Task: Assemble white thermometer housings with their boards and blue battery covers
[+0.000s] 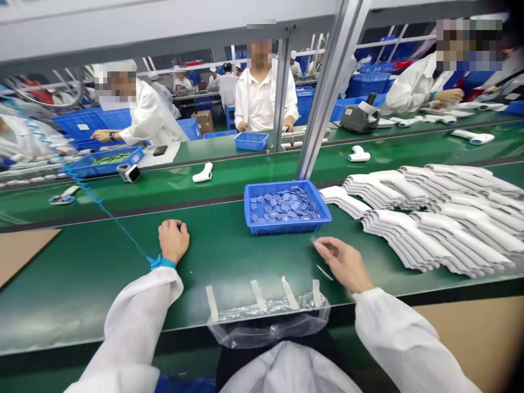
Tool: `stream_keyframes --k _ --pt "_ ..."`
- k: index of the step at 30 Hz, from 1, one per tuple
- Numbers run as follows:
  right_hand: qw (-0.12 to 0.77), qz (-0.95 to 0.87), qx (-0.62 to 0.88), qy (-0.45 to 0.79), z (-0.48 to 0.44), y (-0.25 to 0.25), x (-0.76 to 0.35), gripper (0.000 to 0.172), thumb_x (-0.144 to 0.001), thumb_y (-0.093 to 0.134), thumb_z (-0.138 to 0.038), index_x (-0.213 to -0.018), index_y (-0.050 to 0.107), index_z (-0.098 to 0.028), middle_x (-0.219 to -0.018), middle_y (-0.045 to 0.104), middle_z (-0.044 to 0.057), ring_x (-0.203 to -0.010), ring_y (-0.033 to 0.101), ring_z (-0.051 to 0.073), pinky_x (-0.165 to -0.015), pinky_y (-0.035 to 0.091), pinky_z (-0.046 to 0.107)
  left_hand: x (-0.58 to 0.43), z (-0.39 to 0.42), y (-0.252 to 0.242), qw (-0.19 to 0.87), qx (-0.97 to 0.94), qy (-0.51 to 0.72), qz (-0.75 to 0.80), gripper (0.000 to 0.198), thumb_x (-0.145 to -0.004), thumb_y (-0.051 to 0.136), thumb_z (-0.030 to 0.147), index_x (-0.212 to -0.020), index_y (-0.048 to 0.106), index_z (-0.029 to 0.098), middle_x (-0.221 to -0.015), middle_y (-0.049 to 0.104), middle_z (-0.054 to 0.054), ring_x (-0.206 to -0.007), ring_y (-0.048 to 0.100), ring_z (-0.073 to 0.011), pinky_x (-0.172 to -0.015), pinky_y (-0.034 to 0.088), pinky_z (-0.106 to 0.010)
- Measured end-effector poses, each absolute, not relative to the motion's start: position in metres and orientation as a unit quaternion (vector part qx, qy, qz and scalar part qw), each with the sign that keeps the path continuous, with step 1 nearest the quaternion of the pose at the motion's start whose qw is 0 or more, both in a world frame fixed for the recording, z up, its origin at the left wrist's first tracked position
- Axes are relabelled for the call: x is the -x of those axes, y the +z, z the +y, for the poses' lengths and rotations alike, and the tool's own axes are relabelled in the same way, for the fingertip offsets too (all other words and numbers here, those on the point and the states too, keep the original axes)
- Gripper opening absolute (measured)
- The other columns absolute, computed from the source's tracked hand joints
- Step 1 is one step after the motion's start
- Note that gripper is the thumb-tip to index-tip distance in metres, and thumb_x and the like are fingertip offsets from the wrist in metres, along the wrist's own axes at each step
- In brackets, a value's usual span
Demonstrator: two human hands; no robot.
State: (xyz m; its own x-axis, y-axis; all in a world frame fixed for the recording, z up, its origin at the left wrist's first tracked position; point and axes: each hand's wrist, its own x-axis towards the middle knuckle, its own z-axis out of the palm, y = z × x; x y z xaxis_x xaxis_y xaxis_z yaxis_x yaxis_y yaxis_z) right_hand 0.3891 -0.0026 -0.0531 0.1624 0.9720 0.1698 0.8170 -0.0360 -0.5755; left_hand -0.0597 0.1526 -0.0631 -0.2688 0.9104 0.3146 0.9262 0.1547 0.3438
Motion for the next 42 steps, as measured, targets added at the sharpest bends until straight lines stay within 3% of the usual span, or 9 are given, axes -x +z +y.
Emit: stream_keyframes --k 7,11,15,19,21,25,29,36,42 --pt "0.222 -0.742 0.622 0.118 -0.032 -0.048 -0.397 0.03 -0.093 0.056 -0.03 -0.116 0.073 -0.02 -0.12 0.068 0.009 -0.085 0.067 0.016 -0.081 0.054 0.032 0.083 0.064 -0.061 0.008 0.632 -0.275 -0.724 0.016 -0.088 0.046 0.029 -0.086 0.058 0.019 -0.102 0.062 -0.013 -0.105 0.056 -0.0304 -0.102 0.045 -0.045" --pt "0.179 -0.758 0.62 0.09 -0.03 -0.048 -0.397 0.022 -0.097 0.051 -0.017 -0.097 0.073 -0.019 -0.11 0.069 0.006 -0.099 0.065 0.017 -0.092 0.051 0.034 0.059 0.002 -0.056 0.019 0.666 -0.294 -0.685 0.016 -0.092 0.043 0.026 -0.089 0.057 0.018 -0.097 0.062 -0.013 -0.097 0.059 -0.0282 -0.094 0.049 -0.044" --pt "0.148 -0.745 0.647 0.07 -0.03 -0.046 -0.397 0.019 -0.098 0.061 -0.033 -0.101 0.068 -0.015 -0.105 0.068 0.005 -0.097 0.065 0.017 -0.09 0.054 0.04 -0.005 -0.098 -0.07 0.022 0.784 -0.248 -0.569 0.029 -0.102 0.03 0.023 -0.104 0.059 0.018 -0.11 0.062 -0.013 -0.106 0.059 -0.0238 -0.098 0.048 -0.039" --pt "0.137 -0.728 0.67 0.06 -0.038 -0.047 -0.396 0.027 -0.098 0.061 -0.039 -0.112 0.066 -0.016 -0.114 0.067 0.007 -0.103 0.065 0.019 -0.092 0.055 0.042 -0.064 -0.164 -0.118 -0.014 0.901 -0.083 -0.426 0.028 -0.088 0.068 0.03 -0.115 0.064 0.022 -0.124 0.065 -0.008 -0.116 0.059 -0.0234 -0.103 0.048 -0.035" --pt "0.128 -0.729 0.67 0.064 -0.042 -0.047 -0.396 0.028 -0.098 0.062 -0.039 -0.115 0.066 -0.017 -0.118 0.066 0.007 -0.105 0.064 0.019 -0.093 0.055 0.042 -0.083 -0.167 -0.141 -0.01 0.904 -0.008 -0.427 0.044 -0.08 0.077 0.027 -0.12 0.063 0.014 -0.125 0.065 -0.015 -0.117 0.06 -0.0294 -0.104 0.047 -0.043" --pt "0.119 -0.721 0.679 0.069 -0.047 -0.038 -0.394 0.028 -0.097 0.062 -0.038 -0.116 0.065 -0.017 -0.12 0.065 0.008 -0.107 0.064 0.02 -0.095 0.054 0.043 -0.099 -0.151 -0.156 -0.002 0.898 0.118 -0.425 0.013 -0.092 0.065 0.023 -0.096 0.068 0.011 -0.093 0.07 -0.008 -0.094 0.066 -0.0237 -0.096 0.05 -0.046" --pt "0.137 -0.723 0.671 0.092 -0.067 -0.025 -0.387 0.028 -0.098 0.06 -0.039 -0.116 0.065 -0.017 -0.122 0.065 0.008 -0.109 0.063 0.021 -0.097 0.053 0.044 -0.099 -0.161 -0.141 -0.006 0.921 0.164 -0.353 0.012 -0.091 0.059 0.015 -0.09 0.07 0.014 -0.085 0.072 -0.008 -0.088 0.067 -0.0234 -0.094 0.048 -0.043" --pt "0.056 -0.815 0.484 0.315 -0.143 -0.071 -0.296 0.017 -0.09 0.072 -0.03 -0.097 0.07 -0.015 -0.091 0.07 0.0 -0.083 0.067 0.014 -0.083 0.057 0.034 -0.093 -0.187 -0.109 -0.043 0.937 0.176 -0.3 0.018 -0.089 0.054 0.012 -0.085 0.072 0.013 -0.087 0.073 -0.012 -0.087 0.068 -0.0259 -0.095 0.044 -0.045" --pt "0.084 -0.787 0.488 0.368 -0.112 -0.119 -0.22 0.032 -0.097 0.062 -0.039 -0.122 0.064 -0.019 -0.125 0.064 0.008 -0.109 0.064 0.022 -0.093 0.056 0.043 -0.08 -0.191 -0.067 -0.124 0.925 0.113 -0.34 0.007 -0.089 0.065 0.023 -0.094 0.069 0.019 -0.102 0.074 -0.005 -0.103 0.064 -0.0244 -0.098 0.044 -0.04"
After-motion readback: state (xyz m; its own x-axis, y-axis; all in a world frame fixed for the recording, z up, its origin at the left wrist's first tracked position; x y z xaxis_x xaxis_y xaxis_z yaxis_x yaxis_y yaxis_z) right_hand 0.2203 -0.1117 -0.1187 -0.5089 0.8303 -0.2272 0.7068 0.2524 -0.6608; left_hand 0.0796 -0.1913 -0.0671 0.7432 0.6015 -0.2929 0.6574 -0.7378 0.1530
